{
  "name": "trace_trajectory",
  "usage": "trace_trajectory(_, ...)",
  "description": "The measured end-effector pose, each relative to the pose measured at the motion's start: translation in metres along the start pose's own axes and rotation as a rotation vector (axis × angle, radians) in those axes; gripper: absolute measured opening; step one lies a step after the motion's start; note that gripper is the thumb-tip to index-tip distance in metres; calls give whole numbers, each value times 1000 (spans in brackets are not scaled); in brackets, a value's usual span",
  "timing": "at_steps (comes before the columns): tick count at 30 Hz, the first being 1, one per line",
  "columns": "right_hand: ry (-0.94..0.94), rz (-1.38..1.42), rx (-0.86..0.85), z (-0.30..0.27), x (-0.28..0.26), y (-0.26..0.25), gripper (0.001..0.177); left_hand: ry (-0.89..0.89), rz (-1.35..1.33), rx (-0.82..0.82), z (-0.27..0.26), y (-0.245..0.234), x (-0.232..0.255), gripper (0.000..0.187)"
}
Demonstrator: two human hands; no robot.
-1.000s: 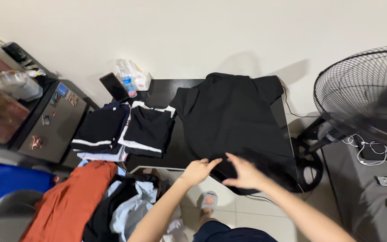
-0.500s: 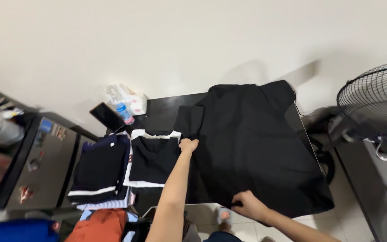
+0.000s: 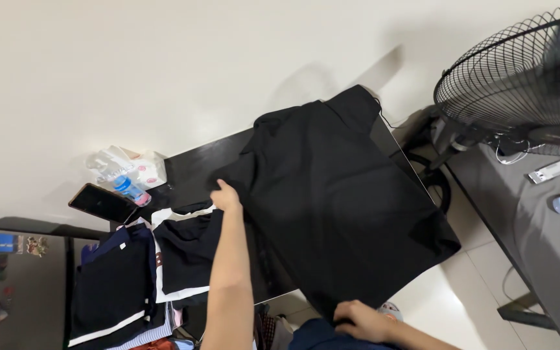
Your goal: The person folds several garments on a black table, including a pink shirt, striped shirt, black t-shirts, and an orange jacket. Each item is smoothed, folded into a compact rectangle, and stacked on the table.
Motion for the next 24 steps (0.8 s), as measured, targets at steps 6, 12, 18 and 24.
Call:
trace_trajectory(6,284,-471,269,-1,-5,-158,24,-47,-218,41,29,-74,95,53)
trace_trajectory(12,501,-343,881,62,-179,-387,19,-240,-900,-420,68,-101,200,58)
trace_trajectory(18,-298,-160,1163,103,-196,-557,12,63,-1149,-402,27,-211,348,39)
trace_trajectory(24,-450,-667,1154,22,-220,-543,4,380,-1270,-469,-128,-339,370,83)
Point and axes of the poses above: each hand's wrist, its own z-axis towards the middle knuckle, its own y-axis out of the palm, x = y × z, the point moved 2 cm from there along z, towards the middle knuckle, and after that the axes turned 4 degrees about z, right-handed, at the moved point
